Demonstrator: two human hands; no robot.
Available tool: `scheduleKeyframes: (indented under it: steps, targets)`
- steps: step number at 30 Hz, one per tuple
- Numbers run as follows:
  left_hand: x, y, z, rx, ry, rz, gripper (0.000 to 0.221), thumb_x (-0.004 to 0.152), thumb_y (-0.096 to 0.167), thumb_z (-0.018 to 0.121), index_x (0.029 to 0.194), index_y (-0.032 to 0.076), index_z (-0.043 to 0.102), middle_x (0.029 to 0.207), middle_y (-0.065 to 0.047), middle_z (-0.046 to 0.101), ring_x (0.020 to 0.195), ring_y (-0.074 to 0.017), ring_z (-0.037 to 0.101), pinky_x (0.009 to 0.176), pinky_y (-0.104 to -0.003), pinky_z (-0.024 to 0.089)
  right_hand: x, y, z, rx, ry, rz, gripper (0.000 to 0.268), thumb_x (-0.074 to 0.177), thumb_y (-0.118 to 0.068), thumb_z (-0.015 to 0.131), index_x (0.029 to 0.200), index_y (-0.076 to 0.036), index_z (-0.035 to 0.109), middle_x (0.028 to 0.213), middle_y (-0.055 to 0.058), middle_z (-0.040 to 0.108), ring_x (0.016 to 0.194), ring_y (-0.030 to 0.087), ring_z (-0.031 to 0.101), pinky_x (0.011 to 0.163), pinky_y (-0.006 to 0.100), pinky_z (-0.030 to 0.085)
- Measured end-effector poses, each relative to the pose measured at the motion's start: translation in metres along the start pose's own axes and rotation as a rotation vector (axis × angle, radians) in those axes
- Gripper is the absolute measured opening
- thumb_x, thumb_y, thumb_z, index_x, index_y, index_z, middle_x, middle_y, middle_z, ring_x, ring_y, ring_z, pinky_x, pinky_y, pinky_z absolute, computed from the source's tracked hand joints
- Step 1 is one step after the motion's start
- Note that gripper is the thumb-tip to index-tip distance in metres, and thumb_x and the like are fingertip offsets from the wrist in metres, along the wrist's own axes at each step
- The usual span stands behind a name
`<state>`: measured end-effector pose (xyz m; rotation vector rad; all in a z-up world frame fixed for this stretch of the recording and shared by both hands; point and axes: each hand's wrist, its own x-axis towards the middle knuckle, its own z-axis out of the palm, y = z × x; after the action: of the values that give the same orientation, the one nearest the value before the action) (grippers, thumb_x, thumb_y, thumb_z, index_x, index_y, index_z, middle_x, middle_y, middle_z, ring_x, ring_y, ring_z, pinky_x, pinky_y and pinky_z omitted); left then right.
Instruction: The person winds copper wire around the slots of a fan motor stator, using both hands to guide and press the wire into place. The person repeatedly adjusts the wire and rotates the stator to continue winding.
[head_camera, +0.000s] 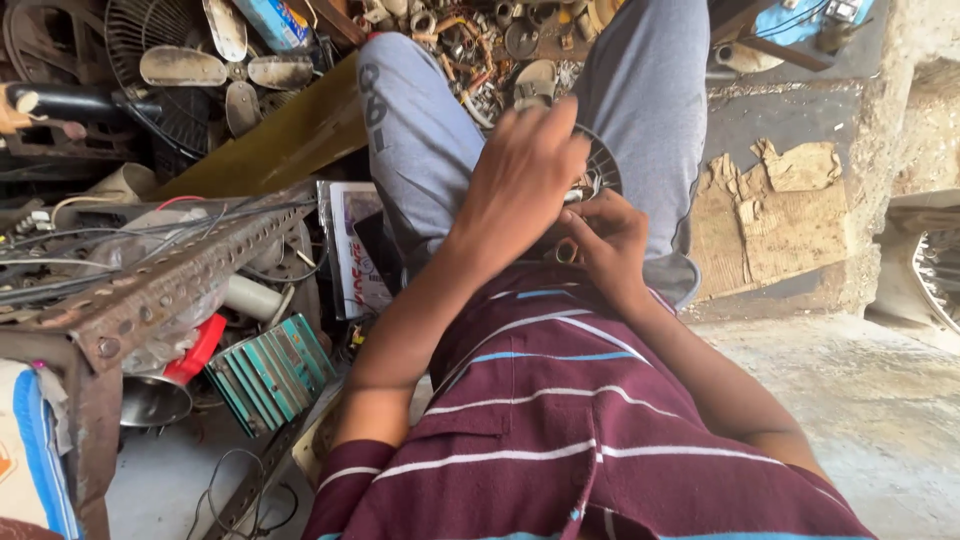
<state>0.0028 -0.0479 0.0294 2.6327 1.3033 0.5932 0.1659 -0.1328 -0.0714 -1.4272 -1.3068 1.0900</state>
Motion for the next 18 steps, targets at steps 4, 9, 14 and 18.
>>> scheduleKeyframes:
  steps: [4, 9, 14, 18]
  targets:
    - [0.037, -0.054, 0.046, 0.003, -0.227, -0.194, 0.02, 0.086, 0.021, 0.079, 0.085, 0.003, 0.072, 0.099, -0.013, 0.064, 0.091, -0.0236, 0.066, 0.082, -0.039, 0.048, 0.013, -0.016, -0.006, 0.146, 0.049, -0.004, 0.01, 0.091, -0.009, 0.08, 0.088, -0.002, 0.074, 0.085, 0.004, 0.067, 0.077, 0.009, 0.061, 0.069, 0.027, 0.048]
    - [0.003, -0.068, 0.036, -0.009, 0.008, -0.263, 0.018, 0.081, 0.023, 0.082, 0.078, 0.007, 0.074, 0.088, -0.009, 0.065, 0.088, -0.0254, 0.066, 0.082, -0.046, 0.043, 0.066, -0.03, -0.024, -0.161, -0.228, -0.423, 0.033, 0.107, -0.021, 0.054, 0.097, 0.002, 0.075, 0.097, 0.011, 0.064, 0.091, 0.02, 0.057, 0.083, 0.037, 0.045]
    - [-0.046, -0.012, -0.036, -0.062, -0.005, -0.275, 0.013, 0.087, 0.017, 0.077, 0.078, 0.01, 0.071, 0.083, -0.006, 0.06, 0.085, -0.0251, 0.064, 0.078, -0.045, 0.04, 0.102, -0.034, -0.016, 0.051, -0.56, 0.096, 0.044, 0.109, -0.029, 0.043, 0.1, -0.002, 0.077, 0.099, 0.01, 0.064, 0.088, 0.021, 0.06, 0.077, 0.036, 0.049]
    - [-0.069, 0.028, -0.044, -0.174, -0.102, -0.021, 0.008, 0.089, 0.014, 0.066, 0.089, 0.01, 0.072, 0.089, -0.005, 0.06, 0.088, -0.0219, 0.062, 0.082, -0.04, 0.042, 0.068, -0.033, -0.018, -0.093, -0.283, -0.246, 0.032, 0.107, -0.028, 0.056, 0.113, -0.002, 0.074, 0.106, 0.013, 0.064, 0.099, 0.025, 0.06, 0.086, 0.038, 0.048]
